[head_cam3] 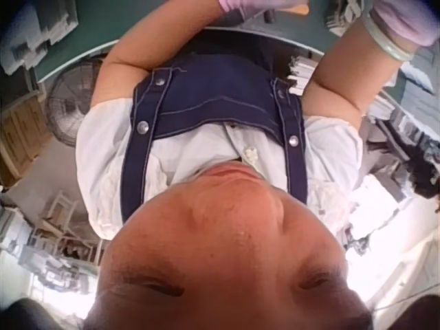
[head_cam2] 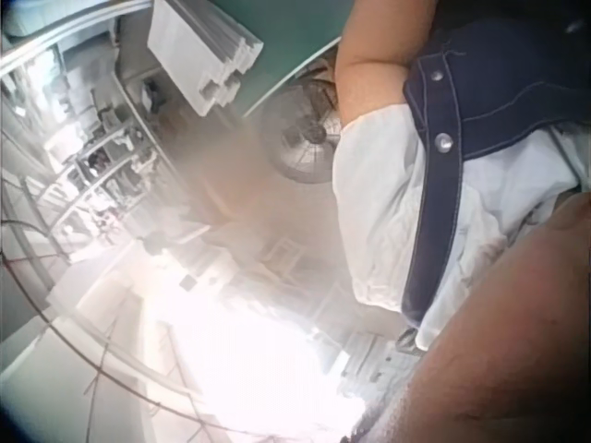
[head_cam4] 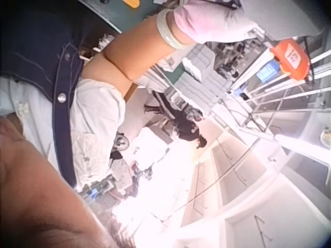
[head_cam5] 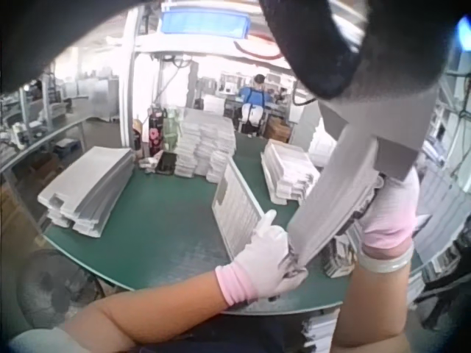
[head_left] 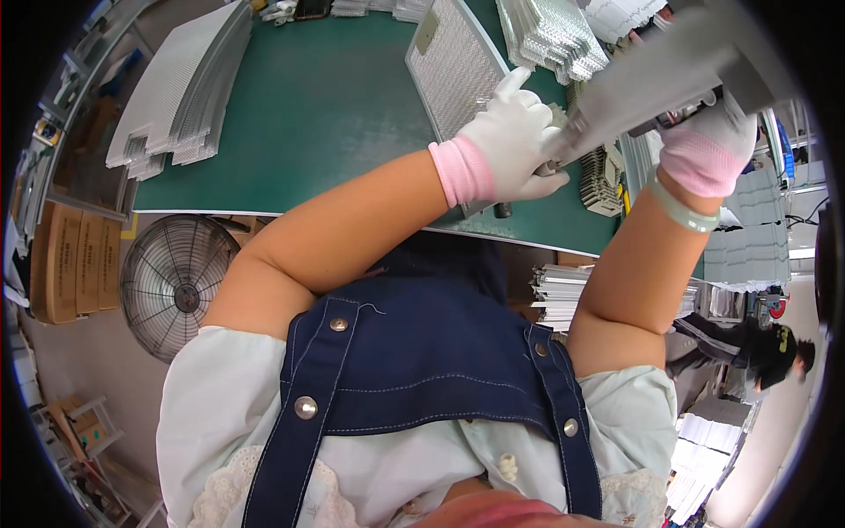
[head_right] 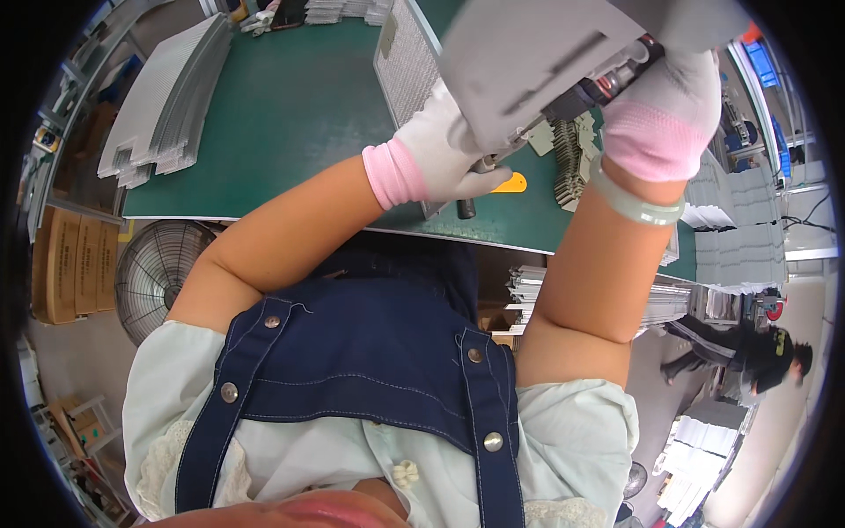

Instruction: The person assembles rectangular mesh filters by inserting metal frames into the mesh edges and securing them with a hammer. They repeatedly pick up frames, align them with the mesh, and tap them into place, stacking completed units on the table.

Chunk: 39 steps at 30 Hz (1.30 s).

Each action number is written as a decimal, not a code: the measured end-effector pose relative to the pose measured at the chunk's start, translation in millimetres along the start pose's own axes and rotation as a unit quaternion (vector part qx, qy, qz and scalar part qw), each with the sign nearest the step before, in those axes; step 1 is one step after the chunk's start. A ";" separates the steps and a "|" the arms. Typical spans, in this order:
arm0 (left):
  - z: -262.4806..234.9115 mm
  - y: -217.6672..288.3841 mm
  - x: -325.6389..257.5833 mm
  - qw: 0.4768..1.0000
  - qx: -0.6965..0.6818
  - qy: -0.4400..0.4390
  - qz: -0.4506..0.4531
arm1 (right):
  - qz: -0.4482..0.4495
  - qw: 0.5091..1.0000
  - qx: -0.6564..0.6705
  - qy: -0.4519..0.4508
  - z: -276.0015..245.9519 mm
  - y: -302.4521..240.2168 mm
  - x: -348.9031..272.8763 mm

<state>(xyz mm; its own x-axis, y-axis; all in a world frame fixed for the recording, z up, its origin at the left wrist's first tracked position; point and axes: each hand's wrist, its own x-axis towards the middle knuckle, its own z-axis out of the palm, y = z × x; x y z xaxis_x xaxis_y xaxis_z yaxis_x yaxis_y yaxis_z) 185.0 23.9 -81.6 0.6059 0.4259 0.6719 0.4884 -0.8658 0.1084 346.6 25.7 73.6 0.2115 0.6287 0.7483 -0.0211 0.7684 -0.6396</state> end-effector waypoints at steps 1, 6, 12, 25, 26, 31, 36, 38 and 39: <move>-0.3 1.1 0.0 1.000 0.002 -0.002 -0.001 | -0.006 0.999 -0.026 0.021 3.7 -5.4 -3.8; -21.0 9.5 -0.5 0.999 -0.014 -0.045 -0.019 | 0.012 0.997 -0.027 0.075 1.5 -11.6 -7.8; -37.6 7.2 1.1 0.997 -0.019 -0.074 -0.002 | 0.079 0.988 0.008 0.129 10.5 -24.1 9.1; -43.7 -195.7 -133.1 0.762 0.167 -0.356 -0.514 | 0.073 0.986 -0.110 0.098 -52.2 -28.3 -3.9; -51.7 -204.9 -133.4 0.776 0.144 -0.374 -0.488 | 0.067 0.986 -0.120 0.096 -52.4 -27.1 -6.2; -105.0 -194.7 -89.0 0.913 0.060 -0.208 -0.346 | 0.037 0.985 -0.144 0.087 -53.0 -9.4 -0.9; -154.5 -63.9 6.8 0.987 0.069 -0.075 -0.127 | -0.024 0.959 -0.231 0.162 -89.1 8.5 6.1; -150.3 -14.0 -6.8 0.983 0.027 -0.176 -0.043 | -0.032 0.941 -0.291 0.168 -87.6 16.6 4.1; -144.4 10.3 -18.8 0.978 -0.017 -0.205 -0.017 | -0.044 0.945 -0.279 0.166 -76.5 19.4 -0.6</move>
<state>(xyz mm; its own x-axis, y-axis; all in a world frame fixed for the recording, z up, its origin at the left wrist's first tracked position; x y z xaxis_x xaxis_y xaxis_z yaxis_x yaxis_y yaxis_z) 87.9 -30.9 12.6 0.7940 0.5183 0.3176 0.4960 -0.8545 0.1546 420.8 31.1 47.3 0.4857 0.4212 0.7660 0.5094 0.5757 -0.6396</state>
